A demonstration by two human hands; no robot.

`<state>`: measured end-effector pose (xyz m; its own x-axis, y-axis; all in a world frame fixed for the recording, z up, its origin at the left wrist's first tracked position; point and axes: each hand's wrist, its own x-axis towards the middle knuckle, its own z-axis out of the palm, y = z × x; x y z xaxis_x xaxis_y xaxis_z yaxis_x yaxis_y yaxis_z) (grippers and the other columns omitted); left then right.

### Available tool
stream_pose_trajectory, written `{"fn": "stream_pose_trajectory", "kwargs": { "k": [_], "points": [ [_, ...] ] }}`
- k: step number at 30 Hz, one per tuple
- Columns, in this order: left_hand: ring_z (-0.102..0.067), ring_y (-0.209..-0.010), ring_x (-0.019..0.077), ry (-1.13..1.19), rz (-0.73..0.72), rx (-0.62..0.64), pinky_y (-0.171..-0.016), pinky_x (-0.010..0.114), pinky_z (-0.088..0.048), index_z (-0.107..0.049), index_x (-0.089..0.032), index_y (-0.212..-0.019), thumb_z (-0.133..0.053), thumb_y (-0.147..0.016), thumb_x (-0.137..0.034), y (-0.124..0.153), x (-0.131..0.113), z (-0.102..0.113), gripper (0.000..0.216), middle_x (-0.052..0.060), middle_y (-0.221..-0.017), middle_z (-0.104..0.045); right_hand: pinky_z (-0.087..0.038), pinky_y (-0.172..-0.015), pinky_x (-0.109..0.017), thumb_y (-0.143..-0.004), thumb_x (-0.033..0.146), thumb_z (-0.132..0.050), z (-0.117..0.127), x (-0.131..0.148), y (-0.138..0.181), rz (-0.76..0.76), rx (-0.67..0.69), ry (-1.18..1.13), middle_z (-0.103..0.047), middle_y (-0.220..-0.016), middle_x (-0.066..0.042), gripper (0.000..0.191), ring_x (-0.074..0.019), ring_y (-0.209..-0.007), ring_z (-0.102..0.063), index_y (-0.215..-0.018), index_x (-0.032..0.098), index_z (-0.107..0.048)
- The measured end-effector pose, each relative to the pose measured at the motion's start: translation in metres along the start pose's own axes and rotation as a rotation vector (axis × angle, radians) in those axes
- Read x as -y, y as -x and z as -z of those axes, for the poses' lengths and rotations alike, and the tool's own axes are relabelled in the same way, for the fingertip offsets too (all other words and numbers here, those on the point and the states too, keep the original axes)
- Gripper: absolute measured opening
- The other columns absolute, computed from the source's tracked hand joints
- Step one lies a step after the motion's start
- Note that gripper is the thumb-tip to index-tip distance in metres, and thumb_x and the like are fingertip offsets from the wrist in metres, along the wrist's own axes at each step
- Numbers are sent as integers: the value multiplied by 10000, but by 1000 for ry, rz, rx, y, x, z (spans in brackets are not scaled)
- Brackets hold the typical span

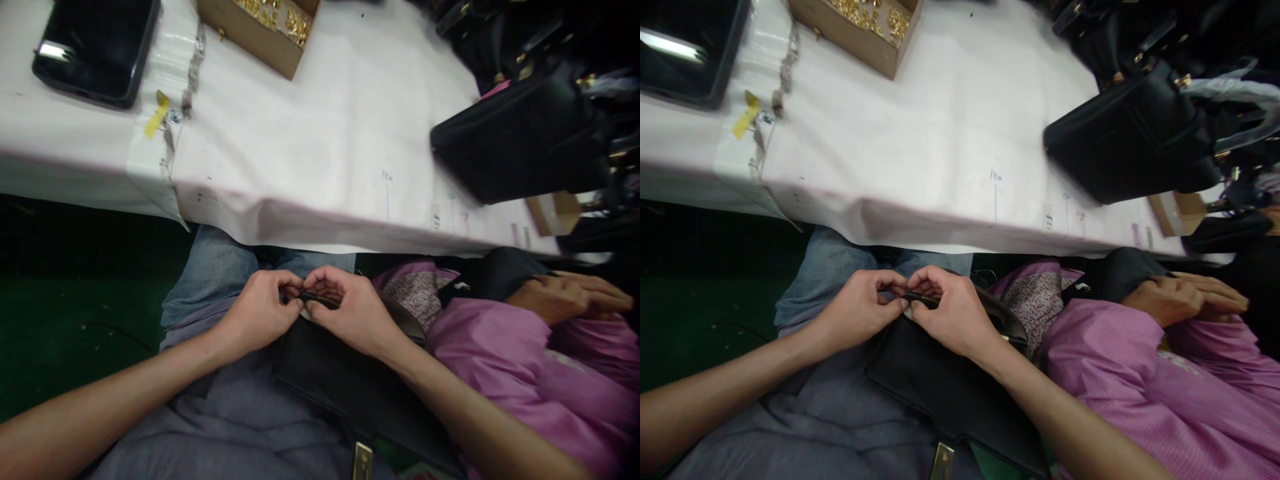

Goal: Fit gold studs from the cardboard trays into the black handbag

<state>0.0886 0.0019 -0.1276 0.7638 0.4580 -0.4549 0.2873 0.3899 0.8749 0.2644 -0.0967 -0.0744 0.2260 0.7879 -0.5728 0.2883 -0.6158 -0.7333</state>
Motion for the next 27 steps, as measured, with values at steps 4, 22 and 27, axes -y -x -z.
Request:
{"fn": "stream_pose_trajectory", "kwargs": {
  "k": [4,22,27],
  "points": [
    [-805,-905,256,22,6,-38,-748,309,-620,-857,-157,-1036,-751,-842,-143,1,5,-3,221,75,-997,-847,-673,-906,-340,-866,173,-764,2,3,1,0,24,-6,-838,-990,14,226,-192,-930,-823,-1076,255,-746],
    [-789,-1001,242,-41,-78,8,-910,348,-601,-845,-201,-1174,-693,-916,-92,0,2,-5,319,37,-1070,-833,-685,-950,-351,-906,178,-757,3,-3,4,54,-28,36,-846,-1048,10,193,-202,-976,-822,-1076,268,-768],
    [-782,-1129,263,40,-52,-25,-1040,373,-599,-865,-229,-1219,-690,-975,-132,9,0,-7,315,40,-1174,-846,-683,-1017,-393,-933,210,-769,3,-6,2,43,4,-12,-857,-1095,0,189,-225,-1026,-825,-1105,278,-804]
  ]
}}
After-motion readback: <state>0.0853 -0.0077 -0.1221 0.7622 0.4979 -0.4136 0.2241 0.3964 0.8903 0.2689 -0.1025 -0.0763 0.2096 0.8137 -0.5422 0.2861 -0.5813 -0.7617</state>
